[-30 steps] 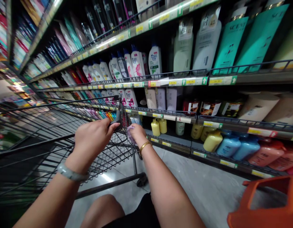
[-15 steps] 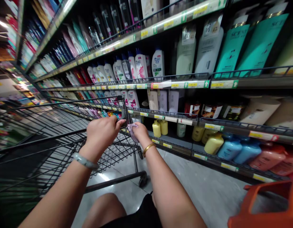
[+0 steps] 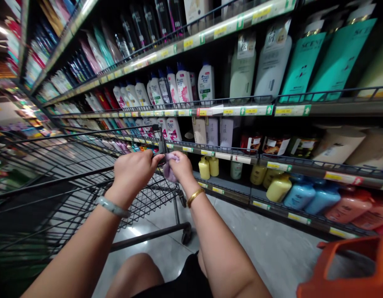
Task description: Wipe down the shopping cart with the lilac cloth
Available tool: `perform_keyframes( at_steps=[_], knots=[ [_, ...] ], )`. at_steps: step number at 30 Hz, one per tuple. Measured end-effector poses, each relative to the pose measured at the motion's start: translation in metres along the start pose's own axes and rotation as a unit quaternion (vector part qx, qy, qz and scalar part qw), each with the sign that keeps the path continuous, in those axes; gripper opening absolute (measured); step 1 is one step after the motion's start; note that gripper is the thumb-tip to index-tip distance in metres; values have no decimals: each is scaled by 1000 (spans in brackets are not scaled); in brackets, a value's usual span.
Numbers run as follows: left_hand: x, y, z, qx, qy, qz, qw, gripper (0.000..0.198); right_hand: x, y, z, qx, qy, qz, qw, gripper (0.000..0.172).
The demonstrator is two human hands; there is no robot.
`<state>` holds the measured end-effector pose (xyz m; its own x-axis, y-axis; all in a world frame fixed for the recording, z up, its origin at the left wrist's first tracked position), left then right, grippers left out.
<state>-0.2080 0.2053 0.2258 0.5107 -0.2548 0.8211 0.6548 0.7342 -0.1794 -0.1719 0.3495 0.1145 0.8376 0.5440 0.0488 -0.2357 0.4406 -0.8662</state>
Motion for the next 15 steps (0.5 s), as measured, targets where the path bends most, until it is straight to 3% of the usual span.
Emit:
perform_keyframes(
  at_steps=[3,7,10,15],
  knots=[
    [-1,1,2,2,-2,-4,1000,66,-6,27,-7,-59,-64,-73,994,18],
    [-3,0,4,0,2,-5,1000,68,-10,44,-17,-96,-80,-100,987,14],
    [-4,0,6,-1,7,-3,1000,67,-5,29,-13,-69,-46,-105,991,20],
    [-5,3,8,3,-5,-3,1000,65,10,-11,0,49,57,45,996,28]
  ],
)
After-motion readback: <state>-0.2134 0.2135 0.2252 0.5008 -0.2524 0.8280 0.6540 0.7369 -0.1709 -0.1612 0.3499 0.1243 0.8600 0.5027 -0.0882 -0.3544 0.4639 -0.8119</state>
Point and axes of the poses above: each hand's wrist, its own z-axis towards the middle knuckle, its own x-axis out of the back of the hand, y = z × x, the point moved 5 cm from there along z, towards the middle knuckle, and after that the axes turned 11 degrees about x, right-handed, at the moved point
